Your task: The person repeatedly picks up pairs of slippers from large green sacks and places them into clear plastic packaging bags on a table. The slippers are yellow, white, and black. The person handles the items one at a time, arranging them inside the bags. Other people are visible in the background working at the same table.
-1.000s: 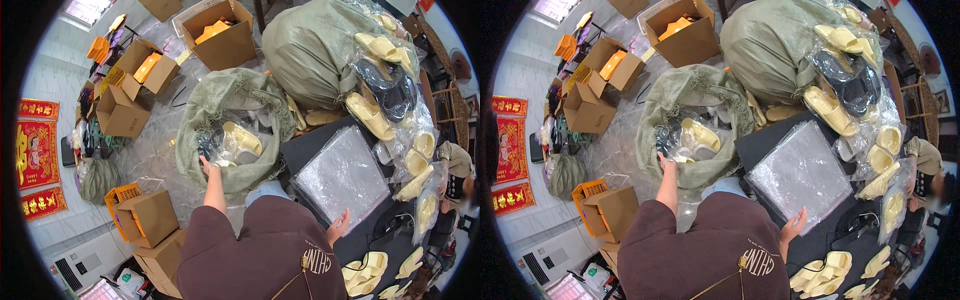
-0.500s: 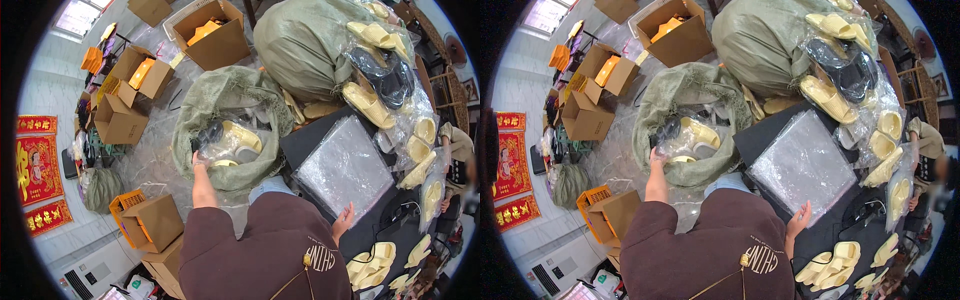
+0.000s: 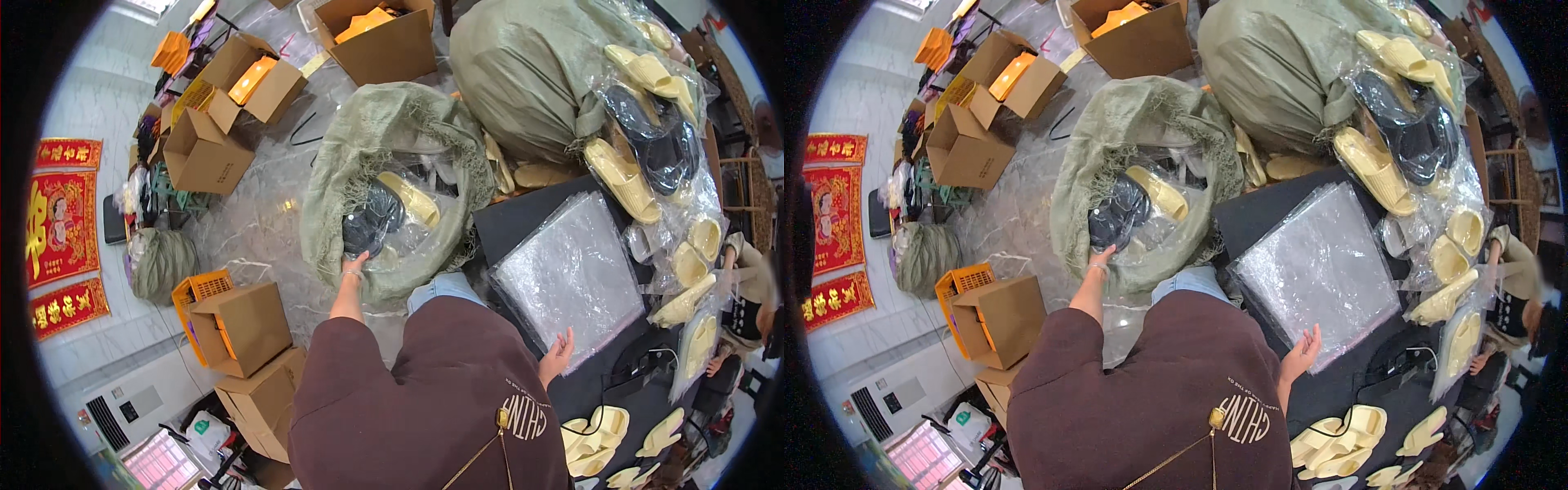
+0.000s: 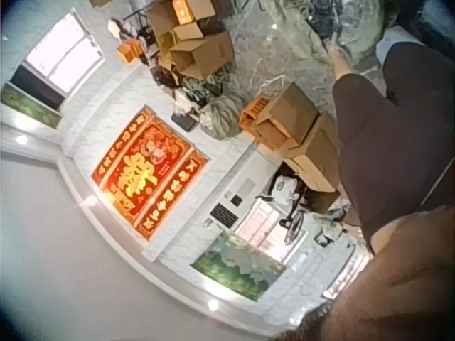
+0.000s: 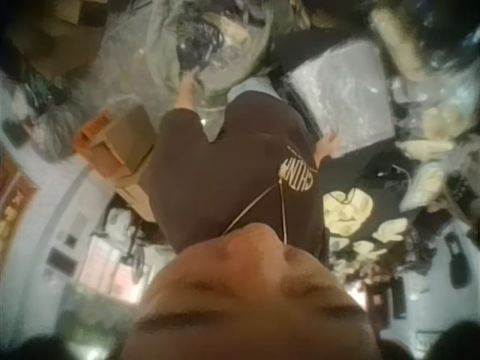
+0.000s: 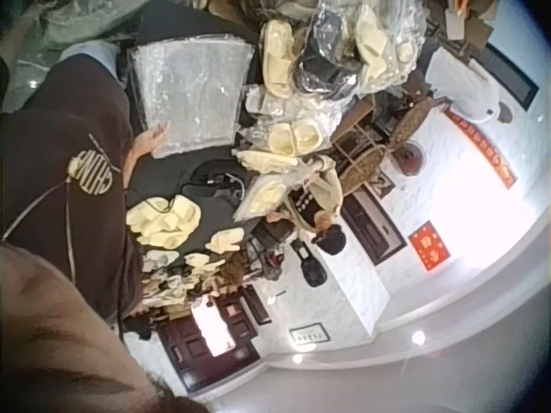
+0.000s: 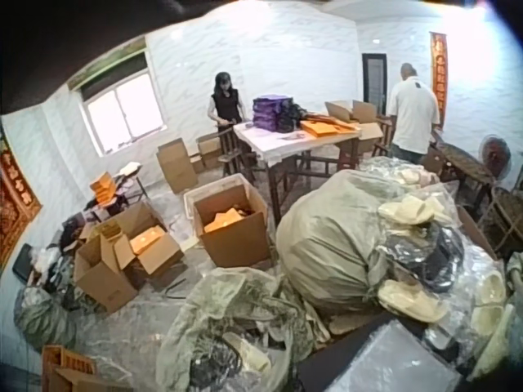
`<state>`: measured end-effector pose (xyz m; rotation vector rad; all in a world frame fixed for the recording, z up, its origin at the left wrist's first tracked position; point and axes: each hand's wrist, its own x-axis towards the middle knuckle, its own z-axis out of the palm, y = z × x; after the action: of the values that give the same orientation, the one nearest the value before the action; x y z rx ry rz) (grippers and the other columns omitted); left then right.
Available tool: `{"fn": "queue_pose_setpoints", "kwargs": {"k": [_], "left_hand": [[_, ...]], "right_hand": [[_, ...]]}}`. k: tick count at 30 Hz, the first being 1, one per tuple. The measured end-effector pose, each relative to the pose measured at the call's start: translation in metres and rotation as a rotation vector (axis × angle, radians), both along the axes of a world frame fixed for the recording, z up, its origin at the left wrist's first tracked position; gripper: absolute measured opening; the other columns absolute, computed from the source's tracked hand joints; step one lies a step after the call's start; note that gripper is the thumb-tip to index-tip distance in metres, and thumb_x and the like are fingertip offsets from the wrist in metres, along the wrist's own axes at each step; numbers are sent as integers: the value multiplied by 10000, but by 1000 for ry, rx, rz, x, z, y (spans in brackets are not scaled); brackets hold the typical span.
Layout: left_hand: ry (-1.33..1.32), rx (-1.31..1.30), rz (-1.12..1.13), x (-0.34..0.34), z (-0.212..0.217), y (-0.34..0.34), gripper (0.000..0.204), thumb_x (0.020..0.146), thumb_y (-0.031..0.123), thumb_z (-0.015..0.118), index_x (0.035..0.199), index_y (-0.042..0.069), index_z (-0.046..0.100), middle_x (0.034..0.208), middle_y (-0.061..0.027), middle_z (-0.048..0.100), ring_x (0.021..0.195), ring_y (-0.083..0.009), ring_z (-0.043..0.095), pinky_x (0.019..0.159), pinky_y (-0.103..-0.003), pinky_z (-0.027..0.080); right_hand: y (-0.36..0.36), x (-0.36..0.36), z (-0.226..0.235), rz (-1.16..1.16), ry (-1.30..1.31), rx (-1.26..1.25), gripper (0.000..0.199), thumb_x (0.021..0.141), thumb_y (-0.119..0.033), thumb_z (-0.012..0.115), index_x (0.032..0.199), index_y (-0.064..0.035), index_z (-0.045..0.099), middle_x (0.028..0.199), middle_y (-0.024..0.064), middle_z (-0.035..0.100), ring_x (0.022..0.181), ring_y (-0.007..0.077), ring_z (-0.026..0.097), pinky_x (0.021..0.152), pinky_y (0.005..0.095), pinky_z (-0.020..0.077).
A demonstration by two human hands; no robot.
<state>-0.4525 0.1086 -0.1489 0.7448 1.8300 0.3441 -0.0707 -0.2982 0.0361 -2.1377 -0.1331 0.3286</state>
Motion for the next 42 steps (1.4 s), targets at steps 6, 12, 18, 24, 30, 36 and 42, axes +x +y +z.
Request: {"fn": "queue_pose_setpoints", "kwargs": {"k": [6, 12, 18, 24, 30, 36, 42], "left_hand": [[275, -288, -8, -21, -40, 29, 1289, 457, 374, 912, 1432, 2, 155, 1404, -214, 369, 1283, -300, 393, 1032, -389, 347], [293, -249, -106, -8, -9, 30, 1276, 468, 392, 909, 1438, 24, 167, 1416, -188, 368, 1282, -296, 398, 1036, -405, 351], [344, -407, -65, -1, -20, 19, 1155, 512, 483, 864, 1380, -40, 310, 1380, -194, 418, 1266, -314, 418, 1029, -417, 352], [309, -509, -70, 17, -15, 29, 1130, 569, 562, 802, 1361, -81, 315, 1352, -243, 432, 1239, -385, 431, 1018, -477, 339], [55, -430, -82, 21, -15, 27, 954, 622, 468, 787, 1294, -64, 369, 1341, -209, 423, 1219, -368, 409, 1021, -441, 317], [-240, -306, 112, 23, -19, 19, 739, 653, 371, 783, 1188, -47, 491, 1246, -159, 530, 1128, -321, 487, 987, -385, 358], [-348, -285, 196, 32, 39, 17, 414, 683, 245, 762, 990, 7, 621, 1028, -104, 650, 891, -278, 593, 867, -363, 448]], "right_hand": [[27, 16, 26, 121, -83, -28, 395, 874, 33, 432, 1262, -14, 489, 1222, 113, 524, 1024, 208, 553, 898, 308, 418], [153, 8, 174, 695, 226, 365, 183, 898, -39, 473, 1000, 19, 612, 970, 113, 608, 920, 216, 583, 846, 320, 445], [237, -21, 273, 1558, 1455, 1361, 282, 858, -52, 524, 1129, 23, 518, 1082, 169, 478, 1019, 281, 520, 860, 362, 447], [262, -26, 256, 1166, -373, 411, 576, 782, -26, 576, 1296, 19, 319, 1303, 186, 256, 1166, 332, 415, 939, 405, 405], [260, -23, 310, 1326, 1888, 1063, 864, 707, -9, 623, 1433, 20, 156, 1494, 193, 50, 1301, 377, 310, 1017, 440, 354], [254, 2, 228, 941, -256, 474, 656, 834, -92, 551, 1408, 4, 248, 1440, 184, 236, 1283, 315, 343, 1007, 408, 352], [165, 29, 137, 569, 299, 374, 588, 873, -50, 520, 1406, -20, 271, 1387, 144, 338, 1160, 249, 489, 953, 365, 408]]}}
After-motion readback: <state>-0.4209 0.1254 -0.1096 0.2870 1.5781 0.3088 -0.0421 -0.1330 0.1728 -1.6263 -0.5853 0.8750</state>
